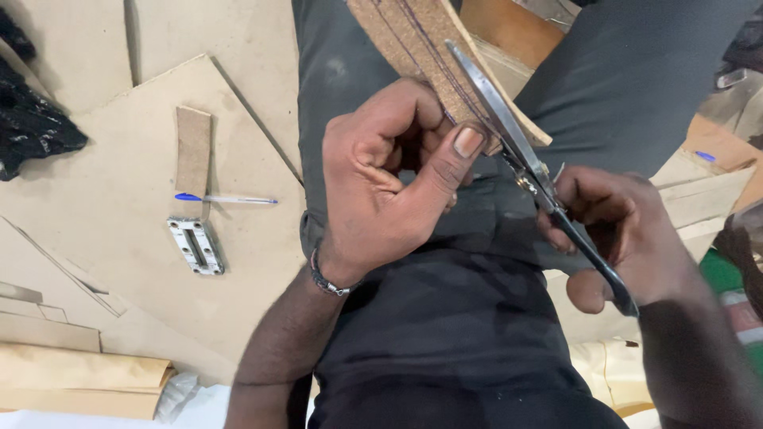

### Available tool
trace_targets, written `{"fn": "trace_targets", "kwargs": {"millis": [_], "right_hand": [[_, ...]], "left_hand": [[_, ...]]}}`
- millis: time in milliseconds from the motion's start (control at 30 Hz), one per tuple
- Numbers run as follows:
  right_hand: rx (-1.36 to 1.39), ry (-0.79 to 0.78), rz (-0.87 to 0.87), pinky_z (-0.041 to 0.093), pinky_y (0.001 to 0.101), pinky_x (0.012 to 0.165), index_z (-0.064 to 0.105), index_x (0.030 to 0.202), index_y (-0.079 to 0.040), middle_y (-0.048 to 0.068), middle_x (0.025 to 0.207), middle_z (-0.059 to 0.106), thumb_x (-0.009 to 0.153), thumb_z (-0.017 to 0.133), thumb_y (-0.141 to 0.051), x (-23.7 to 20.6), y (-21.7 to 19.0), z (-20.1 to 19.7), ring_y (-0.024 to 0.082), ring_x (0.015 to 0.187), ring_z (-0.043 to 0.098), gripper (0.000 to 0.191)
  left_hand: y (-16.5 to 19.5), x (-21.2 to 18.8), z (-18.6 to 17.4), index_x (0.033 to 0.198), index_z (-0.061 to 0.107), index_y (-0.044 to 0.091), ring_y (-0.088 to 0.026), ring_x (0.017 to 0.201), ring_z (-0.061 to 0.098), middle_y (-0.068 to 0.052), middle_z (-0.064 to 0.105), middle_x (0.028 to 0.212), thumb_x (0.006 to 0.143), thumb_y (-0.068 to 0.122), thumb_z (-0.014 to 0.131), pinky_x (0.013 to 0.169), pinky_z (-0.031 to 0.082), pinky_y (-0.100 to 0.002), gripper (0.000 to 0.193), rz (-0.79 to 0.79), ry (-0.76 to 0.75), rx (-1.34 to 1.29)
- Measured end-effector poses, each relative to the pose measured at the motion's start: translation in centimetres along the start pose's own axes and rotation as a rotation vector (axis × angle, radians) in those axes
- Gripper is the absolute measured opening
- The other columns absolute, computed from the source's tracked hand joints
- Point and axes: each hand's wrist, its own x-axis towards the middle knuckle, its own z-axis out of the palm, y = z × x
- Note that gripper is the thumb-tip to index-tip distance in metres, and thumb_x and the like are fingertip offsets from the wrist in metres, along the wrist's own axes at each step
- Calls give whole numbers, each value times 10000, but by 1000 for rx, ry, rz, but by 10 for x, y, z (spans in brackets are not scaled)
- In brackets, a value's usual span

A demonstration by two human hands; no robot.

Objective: The person traces a metal template onto a small cork strip using a pen, then uses shears to cut the cork along the marked lines. The cut cork piece is held in the left hand while the shears are operated with the right hand.

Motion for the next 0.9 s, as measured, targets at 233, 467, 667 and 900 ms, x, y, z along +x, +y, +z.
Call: {"fn": "trace_targets", "kwargs": {"millis": [233,467,667,900], "right_hand": [[-90,60,21,339,210,566,561,861,-80,-41,763,524,489,894,-769,-3,-11,9,47,653,477,851],[-83,24,-15,359,214,560,606,895,-65,-34,732,565,509,905,-775,-7,-2,-3,62,634,492,862],[-214,-57,-124,413,229,588,617,872,-66,-9,761,589,520,915,-722,-4,-4,-22,73,639,575,802],[-322,34,-134,434,239,607,618,833,-78,-26,711,615,487,893,-694,-11,-9,-19,73,672,598,759]], "left_hand": [[-3,-3,-1,849,565,23,-11,573,510,4,582,696,1053,81,762,516,381,-175,289,46,33,153],[-4,0,1,879,573,43,-8,586,543,9,608,712,1027,62,757,519,412,-182,236,87,40,142],[-3,-1,2,867,579,43,-10,577,537,8,616,701,1027,76,750,513,407,-182,237,77,42,105],[-4,-2,3,876,578,47,-3,580,554,6,623,704,1039,97,755,509,418,-178,246,72,43,106]]}}
